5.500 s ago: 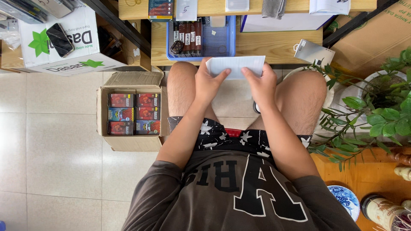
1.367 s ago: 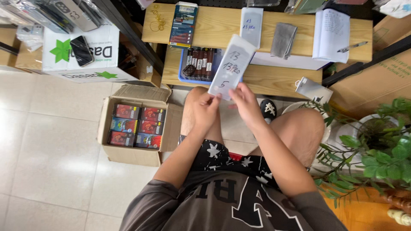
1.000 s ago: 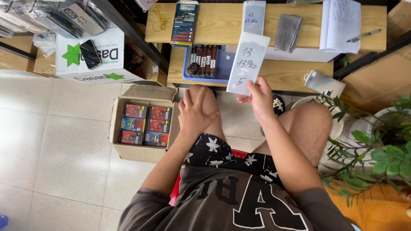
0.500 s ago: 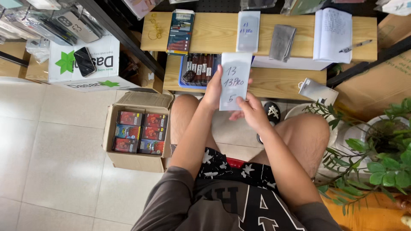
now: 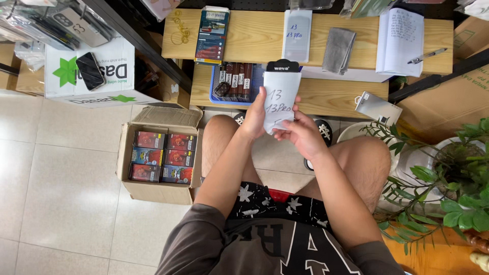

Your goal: The person wipes mobile phone screen protectors with a cloth, inserts them into white paper sleeves, and organizes them on a wooden desk next to product boxes and handwritten notes.

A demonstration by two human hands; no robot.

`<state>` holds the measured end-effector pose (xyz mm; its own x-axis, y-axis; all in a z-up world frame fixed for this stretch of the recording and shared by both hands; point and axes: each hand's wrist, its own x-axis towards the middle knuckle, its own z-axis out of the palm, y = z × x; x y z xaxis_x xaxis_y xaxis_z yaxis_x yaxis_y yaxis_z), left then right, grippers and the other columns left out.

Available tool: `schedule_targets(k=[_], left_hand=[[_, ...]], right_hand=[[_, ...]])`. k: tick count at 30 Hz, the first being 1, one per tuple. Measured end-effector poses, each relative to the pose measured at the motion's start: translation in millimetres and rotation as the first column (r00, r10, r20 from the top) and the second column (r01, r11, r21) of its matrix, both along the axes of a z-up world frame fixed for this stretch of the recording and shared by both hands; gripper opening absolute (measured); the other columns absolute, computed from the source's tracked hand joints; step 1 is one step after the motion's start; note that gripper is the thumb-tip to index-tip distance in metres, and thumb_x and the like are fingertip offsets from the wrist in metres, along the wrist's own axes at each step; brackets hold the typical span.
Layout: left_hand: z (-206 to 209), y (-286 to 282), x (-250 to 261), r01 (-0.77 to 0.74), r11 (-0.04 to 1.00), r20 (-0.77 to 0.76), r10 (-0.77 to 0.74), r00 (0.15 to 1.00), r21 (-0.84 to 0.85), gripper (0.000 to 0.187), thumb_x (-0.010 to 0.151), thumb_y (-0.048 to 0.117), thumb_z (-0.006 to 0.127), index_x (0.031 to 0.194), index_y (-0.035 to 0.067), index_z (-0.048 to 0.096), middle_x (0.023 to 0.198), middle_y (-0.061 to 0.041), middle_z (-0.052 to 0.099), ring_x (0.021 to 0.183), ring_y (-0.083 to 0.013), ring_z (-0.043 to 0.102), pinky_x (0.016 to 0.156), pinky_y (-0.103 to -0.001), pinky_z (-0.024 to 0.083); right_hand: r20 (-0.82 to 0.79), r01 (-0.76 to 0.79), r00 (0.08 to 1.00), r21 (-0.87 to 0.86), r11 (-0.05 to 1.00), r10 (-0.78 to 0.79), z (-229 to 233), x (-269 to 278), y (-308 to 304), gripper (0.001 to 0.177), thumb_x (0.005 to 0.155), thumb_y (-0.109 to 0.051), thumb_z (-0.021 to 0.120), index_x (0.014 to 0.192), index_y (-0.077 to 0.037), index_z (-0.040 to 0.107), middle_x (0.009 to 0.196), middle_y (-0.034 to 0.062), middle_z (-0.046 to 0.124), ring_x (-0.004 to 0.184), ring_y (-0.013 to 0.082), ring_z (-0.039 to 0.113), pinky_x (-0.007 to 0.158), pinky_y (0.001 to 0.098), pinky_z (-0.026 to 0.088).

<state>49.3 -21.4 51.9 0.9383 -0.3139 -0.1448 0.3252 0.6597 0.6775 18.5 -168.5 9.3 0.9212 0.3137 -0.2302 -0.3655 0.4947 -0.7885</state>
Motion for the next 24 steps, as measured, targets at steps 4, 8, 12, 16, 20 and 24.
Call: schedule_targets(k=[4,8,12,16,20,24], left_hand=[[-15.1,7.6,9.9,0.044,0.999,0.042,-0.043,0.998,-0.022,0.090,0.105,0.069,0.030,0.124,-0.012,0.065,0.107,-0.030,0.074,0.095,-0.0326,0.077,0.087,-0.042,0.064],[-29.7,-10.1,-13.0,0.276,0.923,-0.031,-0.295,0.955,-0.267,0.091,0.100,0.073,0.044,0.132,-0.011,0.060,0.116,-0.035,0.069,0.104,-0.0442,0.072,0.093,-0.058,0.060],[-34.6,-38.1,-37.3,0.456,0.799,0.009,-0.493,0.870,-0.392,0.088,0.104,0.069,0.044,0.140,-0.010,0.054,0.120,-0.037,0.066,0.101,-0.0484,0.072,0.084,-0.066,0.060],[-42.5,-45.6,-39.1,0.502,0.717,0.092,-0.529,0.843,-0.484,0.089,0.107,0.070,0.037,0.145,-0.009,0.050,0.121,-0.041,0.065,0.107,-0.0531,0.069,0.086,-0.070,0.059],[-44.5,-43.6,-43.7,0.562,0.665,0.142,-0.575,0.805,-0.492,0.088,0.107,0.066,0.038,0.144,-0.013,0.047,0.125,-0.041,0.062,0.112,-0.0503,0.068,0.091,-0.069,0.058],[-42.9,-43.3,-43.9,0.584,0.586,0.166,-0.611,0.774,-0.562,0.085,0.109,0.064,0.038,0.146,-0.013,0.046,0.130,-0.041,0.058,0.117,-0.0497,0.066,0.093,-0.069,0.057]], right_hand=[[0.109,0.029,0.994,-0.341,0.940,0.009,-4.6,14.5,-31.1,0.024,0.091,-0.017,0.077,0.109,-0.002,0.071,0.084,0.0136,0.073,0.069,0.0214,0.075,0.059,0.0336,0.064],[0.182,0.106,0.977,0.049,0.993,-0.113,20.5,22.1,-53.1,0.055,0.093,-0.033,0.070,0.139,-0.010,0.051,0.102,0.0207,0.073,0.075,0.0255,0.073,0.056,0.0349,0.061],[0.367,-0.219,0.929,0.417,0.882,0.057,22.5,32.6,-52.0,0.067,0.094,-0.046,0.067,0.150,-0.015,0.047,0.143,0.0295,0.057,0.128,0.0431,0.063,0.033,0.0180,0.056],[0.427,-0.223,0.904,0.468,0.855,0.002,6.3,32.8,-60.4,0.063,0.098,-0.043,0.061,0.151,-0.014,0.044,0.148,0.0330,0.051,0.138,0.0455,0.054,0.046,0.0215,0.064],[0.357,-0.178,0.934,0.536,0.826,-0.031,11.2,27.5,-58.4,0.076,0.091,-0.044,0.065,0.159,-0.021,0.037,0.148,0.0322,0.052,0.141,0.0517,0.049,0.108,0.0664,0.049],[0.325,-0.165,0.945,0.567,0.807,-0.035,-1.1,30.0,-63.3,0.080,0.089,-0.048,0.067,0.159,-0.023,0.039,0.144,0.0358,0.054,0.134,0.0536,0.054,0.111,0.0669,0.046]])
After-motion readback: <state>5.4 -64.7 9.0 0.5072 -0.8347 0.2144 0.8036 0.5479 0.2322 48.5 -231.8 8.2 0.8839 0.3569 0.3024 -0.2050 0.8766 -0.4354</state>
